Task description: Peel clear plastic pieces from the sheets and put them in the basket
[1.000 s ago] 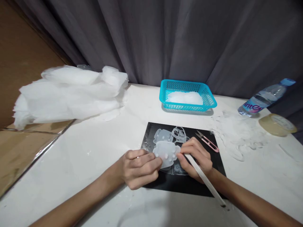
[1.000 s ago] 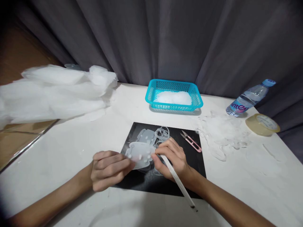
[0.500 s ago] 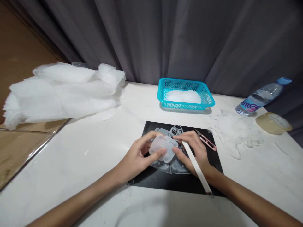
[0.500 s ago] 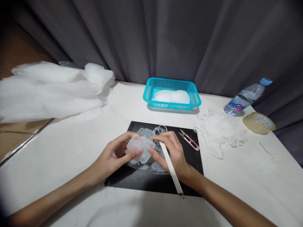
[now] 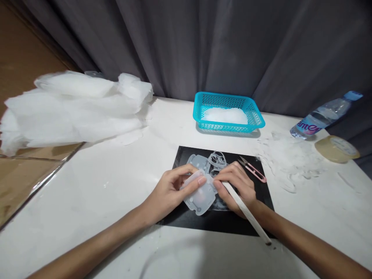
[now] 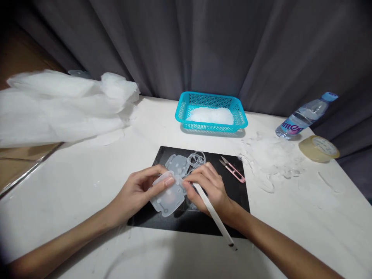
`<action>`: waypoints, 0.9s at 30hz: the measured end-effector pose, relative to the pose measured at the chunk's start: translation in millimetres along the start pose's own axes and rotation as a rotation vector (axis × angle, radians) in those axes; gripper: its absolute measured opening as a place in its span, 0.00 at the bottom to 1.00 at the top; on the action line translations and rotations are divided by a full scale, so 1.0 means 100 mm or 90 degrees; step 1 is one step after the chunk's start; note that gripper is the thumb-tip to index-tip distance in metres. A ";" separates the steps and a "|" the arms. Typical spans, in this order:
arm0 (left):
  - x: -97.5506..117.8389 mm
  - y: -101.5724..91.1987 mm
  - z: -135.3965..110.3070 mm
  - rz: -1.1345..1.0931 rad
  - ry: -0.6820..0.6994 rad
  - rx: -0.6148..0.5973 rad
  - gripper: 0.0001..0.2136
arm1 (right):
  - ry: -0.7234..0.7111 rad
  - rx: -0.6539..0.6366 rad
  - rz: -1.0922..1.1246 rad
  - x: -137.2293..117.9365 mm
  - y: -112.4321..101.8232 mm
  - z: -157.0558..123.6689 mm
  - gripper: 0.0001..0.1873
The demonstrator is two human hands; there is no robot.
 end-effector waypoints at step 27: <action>-0.18 -0.08 0.10 0.087 -0.060 -0.066 0.10 | 0.114 -0.090 0.057 0.12 0.10 0.11 0.04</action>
Point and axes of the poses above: each hand's wrist, its own z-axis towards the middle knuckle, its own y-axis out of the palm, x = y × z, the point moved 6 cm from there along z, towards the middle knuckle, and after that the axes turned 14 degrees about -z, right-handed, at the moved point
